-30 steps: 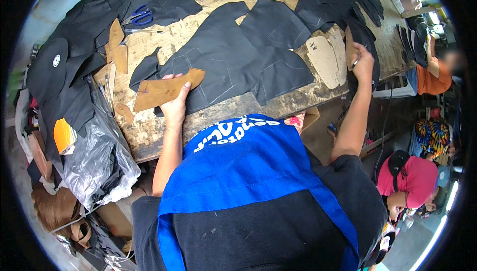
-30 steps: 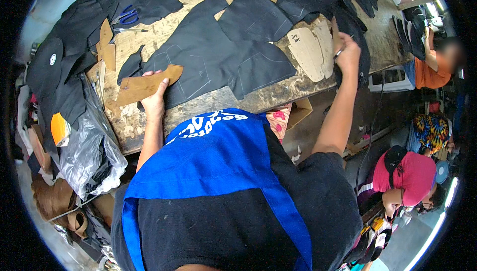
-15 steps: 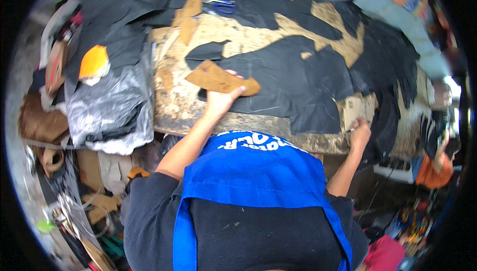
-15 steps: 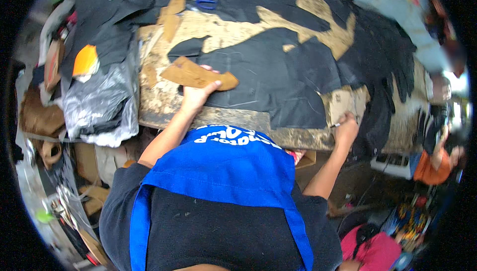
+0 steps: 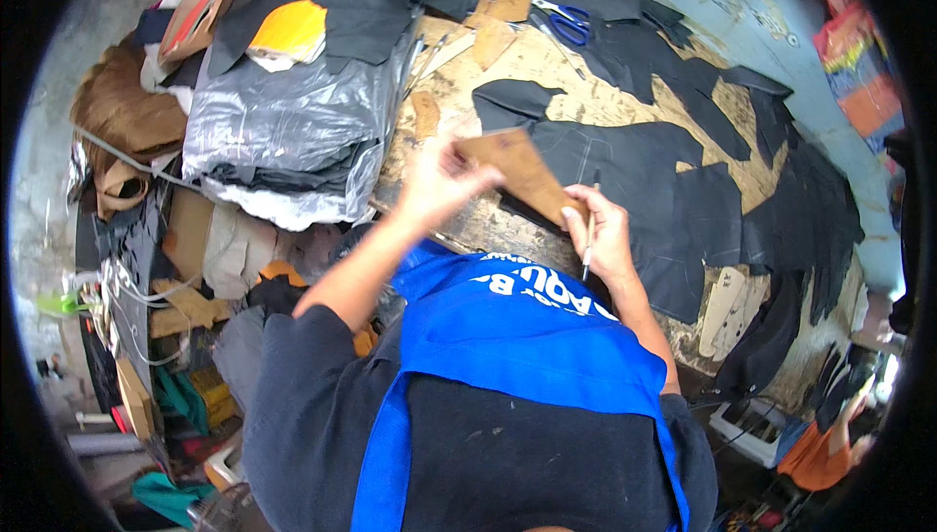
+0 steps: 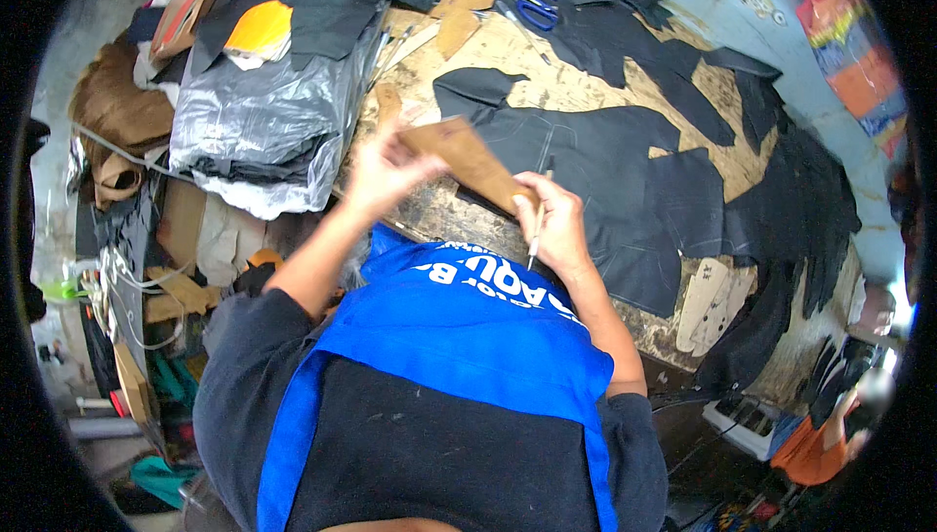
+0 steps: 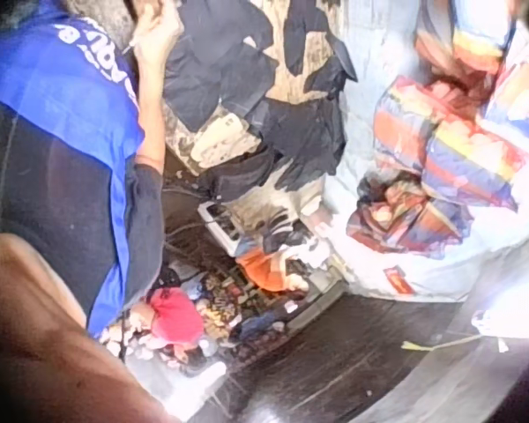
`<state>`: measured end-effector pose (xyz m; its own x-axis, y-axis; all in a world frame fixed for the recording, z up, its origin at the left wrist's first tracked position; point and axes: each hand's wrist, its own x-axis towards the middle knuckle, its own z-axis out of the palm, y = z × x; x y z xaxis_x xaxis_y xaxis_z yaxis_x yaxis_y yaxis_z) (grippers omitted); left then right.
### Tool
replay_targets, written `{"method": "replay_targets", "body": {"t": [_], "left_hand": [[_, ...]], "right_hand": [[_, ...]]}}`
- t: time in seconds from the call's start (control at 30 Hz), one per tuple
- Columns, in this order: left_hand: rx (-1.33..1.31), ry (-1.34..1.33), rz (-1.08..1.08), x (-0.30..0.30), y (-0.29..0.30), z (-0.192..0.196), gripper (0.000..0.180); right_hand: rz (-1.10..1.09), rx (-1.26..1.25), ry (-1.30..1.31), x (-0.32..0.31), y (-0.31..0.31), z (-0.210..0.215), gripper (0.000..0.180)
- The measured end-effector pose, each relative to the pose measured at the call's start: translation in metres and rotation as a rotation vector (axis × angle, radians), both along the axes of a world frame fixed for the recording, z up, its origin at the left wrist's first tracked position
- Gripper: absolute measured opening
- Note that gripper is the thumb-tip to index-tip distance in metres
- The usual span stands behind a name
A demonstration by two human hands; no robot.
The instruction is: The person uses a white marker and various cardboard templates to trace outlines on a large piece of black fabric laid on a worktable. They repeatedly position templates, trace edges, and reposition the fabric to mark multiple sections.
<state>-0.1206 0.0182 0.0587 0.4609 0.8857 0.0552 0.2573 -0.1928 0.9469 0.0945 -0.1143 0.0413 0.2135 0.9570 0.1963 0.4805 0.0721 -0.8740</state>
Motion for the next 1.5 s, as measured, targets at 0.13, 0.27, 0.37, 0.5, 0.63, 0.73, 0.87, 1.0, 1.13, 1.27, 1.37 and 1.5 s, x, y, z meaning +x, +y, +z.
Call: {"method": "replay_targets", "body": {"t": [0.13,0.27,0.37,0.5,0.63,0.73,0.87,1.0,1.13,1.27,1.37,1.5], "left_hand": [[0.847,0.482,0.432,-0.114,0.124,0.039,0.045],[1.067,0.755,0.206,-0.180,0.206,0.067,0.047],[1.007,0.865,0.103,-0.184,0.224,0.072,0.050],[0.880,0.916,0.055,-0.179,0.232,0.082,0.039],[0.651,0.795,-0.017,-0.182,0.252,0.105,0.030],[0.341,0.802,-0.052,-0.185,0.263,0.118,0.031],[0.174,0.642,-0.095,-0.187,0.271,0.127,0.031],[0.016,0.486,-0.117,-0.191,0.278,0.124,0.027],[-0.025,0.431,-0.134,-0.192,0.285,0.111,0.024],[-0.144,0.367,-0.165,-0.195,0.291,0.108,0.023],[-0.200,0.337,-0.203,-0.196,0.291,0.108,0.024],[-0.203,0.362,-0.251,-0.194,0.289,0.109,0.025]], "right_hand": [[-0.133,-0.293,0.118,0.012,-0.003,-0.022,0.020],[-0.037,-0.326,0.303,0.014,0.006,-0.013,0.020],[0.056,-0.209,0.481,0.011,0.027,0.011,0.023],[0.194,-0.206,0.617,-0.010,0.071,0.043,0.025],[0.429,-0.205,0.756,-0.048,0.119,0.061,0.025],[0.536,-0.210,0.746,-0.073,0.149,0.069,0.025],[0.504,-0.345,0.868,-0.100,0.178,0.073,0.029],[0.538,-0.419,0.895,-0.116,0.191,0.070,0.032],[0.588,-0.440,0.849,-0.125,0.199,0.064,0.031],[0.611,-0.477,0.905,-0.123,0.205,0.059,0.031],[0.619,-0.502,0.907,-0.120,0.210,0.055,0.030],[0.631,-0.469,0.968,-0.118,0.212,0.052,0.031]]}}
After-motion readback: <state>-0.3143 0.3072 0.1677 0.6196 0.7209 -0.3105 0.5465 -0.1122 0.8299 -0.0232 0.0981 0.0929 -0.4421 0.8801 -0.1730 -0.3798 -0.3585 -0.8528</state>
